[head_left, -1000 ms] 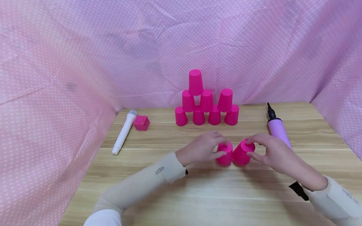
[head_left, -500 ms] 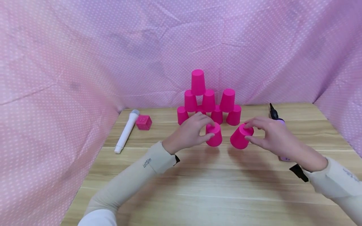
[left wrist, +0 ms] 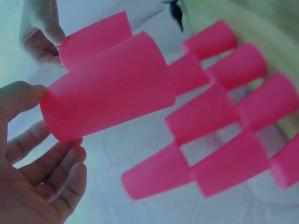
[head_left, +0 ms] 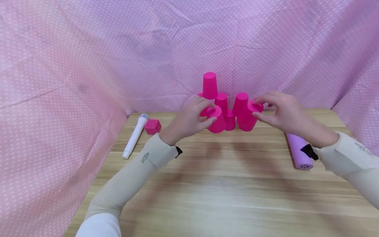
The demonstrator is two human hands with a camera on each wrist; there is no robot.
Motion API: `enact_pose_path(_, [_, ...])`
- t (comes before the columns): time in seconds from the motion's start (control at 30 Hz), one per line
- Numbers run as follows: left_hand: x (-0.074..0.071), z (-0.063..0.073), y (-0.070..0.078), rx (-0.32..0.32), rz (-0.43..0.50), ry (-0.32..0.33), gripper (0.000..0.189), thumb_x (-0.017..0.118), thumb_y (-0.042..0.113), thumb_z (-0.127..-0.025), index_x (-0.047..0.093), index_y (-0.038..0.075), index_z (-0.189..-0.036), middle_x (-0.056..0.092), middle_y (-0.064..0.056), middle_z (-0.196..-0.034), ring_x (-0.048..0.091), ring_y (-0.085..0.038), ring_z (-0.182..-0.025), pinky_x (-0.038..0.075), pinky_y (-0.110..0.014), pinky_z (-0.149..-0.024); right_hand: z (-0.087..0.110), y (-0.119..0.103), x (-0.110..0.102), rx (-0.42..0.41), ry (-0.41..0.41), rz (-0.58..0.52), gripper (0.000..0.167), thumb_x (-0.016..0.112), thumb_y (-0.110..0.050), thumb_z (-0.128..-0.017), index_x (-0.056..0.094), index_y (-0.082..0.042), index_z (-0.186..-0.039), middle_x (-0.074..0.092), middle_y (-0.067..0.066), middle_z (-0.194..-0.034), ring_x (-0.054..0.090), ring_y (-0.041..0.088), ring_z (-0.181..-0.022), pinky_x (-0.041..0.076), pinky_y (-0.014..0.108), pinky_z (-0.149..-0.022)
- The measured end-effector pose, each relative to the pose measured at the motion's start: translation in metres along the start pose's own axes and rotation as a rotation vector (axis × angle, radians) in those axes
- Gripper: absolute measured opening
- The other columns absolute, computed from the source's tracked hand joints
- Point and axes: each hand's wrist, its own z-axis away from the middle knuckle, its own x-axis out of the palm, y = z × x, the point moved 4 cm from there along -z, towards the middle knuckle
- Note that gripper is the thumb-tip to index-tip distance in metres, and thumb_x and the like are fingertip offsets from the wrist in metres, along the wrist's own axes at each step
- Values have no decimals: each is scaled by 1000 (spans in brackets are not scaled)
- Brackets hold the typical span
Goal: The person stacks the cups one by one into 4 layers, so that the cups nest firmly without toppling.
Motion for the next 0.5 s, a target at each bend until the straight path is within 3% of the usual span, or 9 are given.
enact_pose_path(0.23, [-27,-21,-10,-44,-27,89,31,72,18,-83,60,3,-106,60,-4,-96,52,-17,-88,45,-24,-76,-39,7,-3,84,-11,-35,25,78,-9,-77,69,-7,-100,66,4,-90,58,19,-83,48,38,-69])
enact_pose_path(0.5, [-39,-38,-15,-46,-69,129,31,71,20,-84,60,2,-107,60,-5,-99,52,-18,-94,44,-26,-82,-72,16,4,206,-53,-36,27,72,-15,-84,68,-3,-107,64,10,-98,56,25,-90,46,39,-75])
